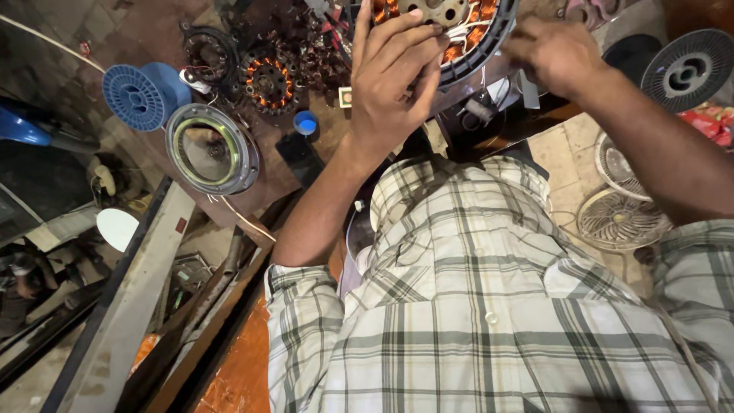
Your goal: The person works on a circular electrical component with copper windings, using shears to cut wires and a small tool to strip insulation. They manipulate red and white wires, connecting them to the component while handling various tools on a cluttered workbench.
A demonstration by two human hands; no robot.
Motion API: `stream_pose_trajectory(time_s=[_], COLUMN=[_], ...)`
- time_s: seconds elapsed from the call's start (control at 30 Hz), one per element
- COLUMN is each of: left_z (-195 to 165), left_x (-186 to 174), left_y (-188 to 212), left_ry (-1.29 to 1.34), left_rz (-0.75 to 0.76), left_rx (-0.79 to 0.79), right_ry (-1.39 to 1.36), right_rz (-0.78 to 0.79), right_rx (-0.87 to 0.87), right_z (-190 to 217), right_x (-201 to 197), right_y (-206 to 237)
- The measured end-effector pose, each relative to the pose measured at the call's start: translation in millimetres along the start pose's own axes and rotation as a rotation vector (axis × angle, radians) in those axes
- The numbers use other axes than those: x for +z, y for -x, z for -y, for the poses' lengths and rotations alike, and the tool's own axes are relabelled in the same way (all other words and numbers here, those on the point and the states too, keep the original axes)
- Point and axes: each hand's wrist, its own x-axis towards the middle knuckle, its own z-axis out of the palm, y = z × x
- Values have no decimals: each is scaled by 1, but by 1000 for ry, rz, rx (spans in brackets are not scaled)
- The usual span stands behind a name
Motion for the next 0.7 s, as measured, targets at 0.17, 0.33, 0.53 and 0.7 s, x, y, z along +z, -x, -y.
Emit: stream_pose_trajectory(time_s=[0.17, 0.33, 0.53, 0.7], left_z=[-1, -5, -2, 0], left_x=[0, -1, -1, -1], left_y=[0, -1, -1, 0], left_ry=[-14, -17, -14, -5], left_rz=[2, 0, 11, -1], left_rx=[14, -4, -1, 22], right_ry=[31, -32, -484, -1538], right_rz=[132, 223, -353, -431], right_rx=[-146, -58, -106, 369], right_z=[2, 7, 20, 33], right_x=[6, 14, -10, -74], right_y=[-19, -34, -20, 5])
